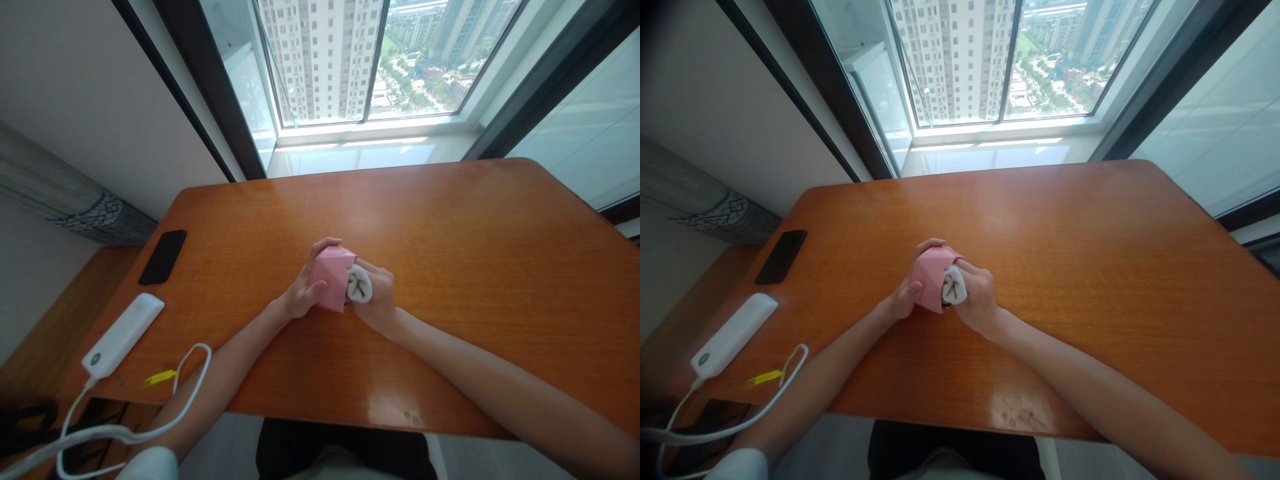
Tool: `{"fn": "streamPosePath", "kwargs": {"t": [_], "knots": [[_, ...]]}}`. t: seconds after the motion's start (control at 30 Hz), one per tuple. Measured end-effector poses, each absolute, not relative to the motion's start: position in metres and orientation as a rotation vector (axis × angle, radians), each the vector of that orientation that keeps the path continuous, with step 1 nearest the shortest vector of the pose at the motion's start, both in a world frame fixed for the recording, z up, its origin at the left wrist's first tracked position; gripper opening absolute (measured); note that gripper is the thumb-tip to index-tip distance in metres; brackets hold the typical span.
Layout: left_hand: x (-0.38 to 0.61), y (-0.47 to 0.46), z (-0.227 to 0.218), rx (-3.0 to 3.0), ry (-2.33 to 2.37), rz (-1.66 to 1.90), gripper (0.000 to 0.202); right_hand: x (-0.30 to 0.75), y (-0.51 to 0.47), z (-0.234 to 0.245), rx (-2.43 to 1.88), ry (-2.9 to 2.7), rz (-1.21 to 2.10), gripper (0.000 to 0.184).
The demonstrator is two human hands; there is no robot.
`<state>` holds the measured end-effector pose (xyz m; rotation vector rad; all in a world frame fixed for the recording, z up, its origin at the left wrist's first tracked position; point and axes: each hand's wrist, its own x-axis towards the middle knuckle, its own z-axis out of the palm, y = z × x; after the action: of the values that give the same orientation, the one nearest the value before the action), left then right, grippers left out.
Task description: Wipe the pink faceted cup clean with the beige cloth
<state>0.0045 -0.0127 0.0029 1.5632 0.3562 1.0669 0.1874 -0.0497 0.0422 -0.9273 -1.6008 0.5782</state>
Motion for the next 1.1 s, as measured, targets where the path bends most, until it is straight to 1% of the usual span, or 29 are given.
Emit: {"fn": "streamPosePath", "kwargs": {"t": [0.13,0.2,0.23,0.3,0.4,0.43,0.47,0.53,0.67,0.73,0.77,0.83,0.93,0.97,1.03,1.1], "knots": [[0.006,-0.005,0.001,1.889,0.423,1.335,0.102,0.180,-0.045,0.043,-1.085,-1.303,1.004,0.037],[0.006,-0.002,0.003,2.023,0.400,1.426,0.106,0.179,-0.045,0.042,-1.096,-1.227,1.108,0.038],[0.007,-0.001,0.004,2.046,0.393,1.438,0.105,0.180,-0.045,0.040,-1.091,-1.224,1.094,0.037],[0.007,-0.003,0.006,1.982,0.387,1.387,0.100,0.183,-0.046,0.038,-1.064,-1.296,0.940,0.033],[0.005,-0.009,0.007,1.681,0.342,1.161,0.093,0.190,-0.049,0.038,-0.945,-1.558,0.625,0.024],[0.005,-0.011,0.006,1.592,0.334,1.097,0.092,0.191,-0.049,0.038,-0.907,-1.628,0.565,0.022],[0.004,-0.012,0.005,1.544,0.337,1.065,0.092,0.192,-0.049,0.039,-0.887,-1.664,0.545,0.021],[0.005,-0.011,0.003,1.599,0.377,1.110,0.094,0.190,-0.048,0.041,-0.924,-1.617,0.620,0.025],[0.007,-0.003,0.001,1.930,0.428,1.374,0.104,0.183,-0.045,0.041,-1.080,-1.339,0.974,0.037],[0.008,0.000,0.003,2.030,0.400,1.460,0.106,0.182,-0.045,0.041,-1.089,-1.282,1.068,0.039],[0.008,0.000,0.004,2.050,0.389,1.472,0.105,0.182,-0.045,0.040,-1.079,-1.290,1.053,0.039],[0.007,-0.002,0.006,1.989,0.381,1.409,0.103,0.185,-0.045,0.039,-1.031,-1.385,0.890,0.034],[0.006,-0.009,0.007,1.664,0.358,1.141,0.096,0.193,-0.046,0.038,-0.879,-1.666,0.524,0.026],[0.006,-0.011,0.007,1.564,0.345,1.073,0.094,0.195,-0.046,0.038,-0.833,-1.738,0.448,0.024],[0.006,-0.013,0.006,1.505,0.338,1.053,0.092,0.195,-0.045,0.040,-0.815,-1.776,0.427,0.024],[0.008,-0.010,0.005,1.639,0.345,1.193,0.095,0.191,-0.046,0.043,-0.874,-1.689,0.543,0.026]]}}
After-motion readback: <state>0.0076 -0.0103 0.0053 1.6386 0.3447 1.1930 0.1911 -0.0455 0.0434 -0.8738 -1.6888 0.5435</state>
